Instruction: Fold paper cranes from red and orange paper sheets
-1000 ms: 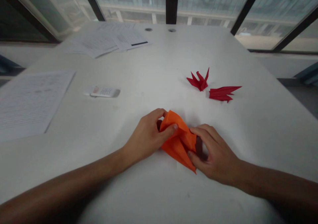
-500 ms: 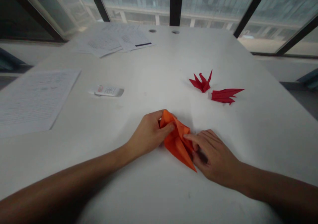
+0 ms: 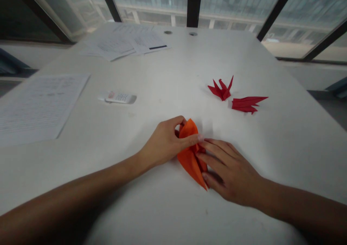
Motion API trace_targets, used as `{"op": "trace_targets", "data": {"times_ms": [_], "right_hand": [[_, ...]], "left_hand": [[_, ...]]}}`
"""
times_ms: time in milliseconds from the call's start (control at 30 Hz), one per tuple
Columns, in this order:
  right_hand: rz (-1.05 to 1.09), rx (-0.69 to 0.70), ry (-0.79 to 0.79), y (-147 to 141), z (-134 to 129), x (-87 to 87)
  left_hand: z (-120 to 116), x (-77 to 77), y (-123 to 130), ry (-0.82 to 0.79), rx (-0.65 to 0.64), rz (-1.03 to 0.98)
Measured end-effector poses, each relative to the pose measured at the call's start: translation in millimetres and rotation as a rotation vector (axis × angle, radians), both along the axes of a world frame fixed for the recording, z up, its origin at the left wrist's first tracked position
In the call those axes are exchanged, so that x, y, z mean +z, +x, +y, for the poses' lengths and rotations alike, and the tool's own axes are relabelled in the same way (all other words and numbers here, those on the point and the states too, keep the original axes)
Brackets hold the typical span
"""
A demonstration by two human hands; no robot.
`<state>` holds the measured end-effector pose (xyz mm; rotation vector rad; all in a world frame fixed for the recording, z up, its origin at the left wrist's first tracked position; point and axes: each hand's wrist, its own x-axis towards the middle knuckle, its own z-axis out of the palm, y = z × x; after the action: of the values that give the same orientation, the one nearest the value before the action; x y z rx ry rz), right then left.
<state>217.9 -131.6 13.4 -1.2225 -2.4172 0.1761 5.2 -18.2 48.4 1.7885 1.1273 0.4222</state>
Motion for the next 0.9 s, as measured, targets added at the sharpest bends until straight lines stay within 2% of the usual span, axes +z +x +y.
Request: {"op": "trace_targets", "data": {"times_ms": [100,167,333,567,900], "right_hand": [[-0.025,0.035,0.02,-0.6,0.1,-0.2],[-0.04,0.059,0.042,-1.5,0.2,0.5],[-0.088,0.079,0.072,-3.2,-0.3,3.2],[-0.081,0.056,-0.002,-2.6,-1.0,1.7],[-0.035,0.052,-0.03,-2.8,0.6,3.6]], "left_hand": [[1.5,0.1,2.0,0.156,-0.029,0.06],[2.6,-0.8,2.8,0.194,-0.041,0.058],[5.2,-4.7,2.3,0.167,-0.03,0.039],[9.2,-7.9,-1.0,0.192,0.027,0.029],[12.1,-9.0,-2.8,0.23,0.054,0.067]]}}
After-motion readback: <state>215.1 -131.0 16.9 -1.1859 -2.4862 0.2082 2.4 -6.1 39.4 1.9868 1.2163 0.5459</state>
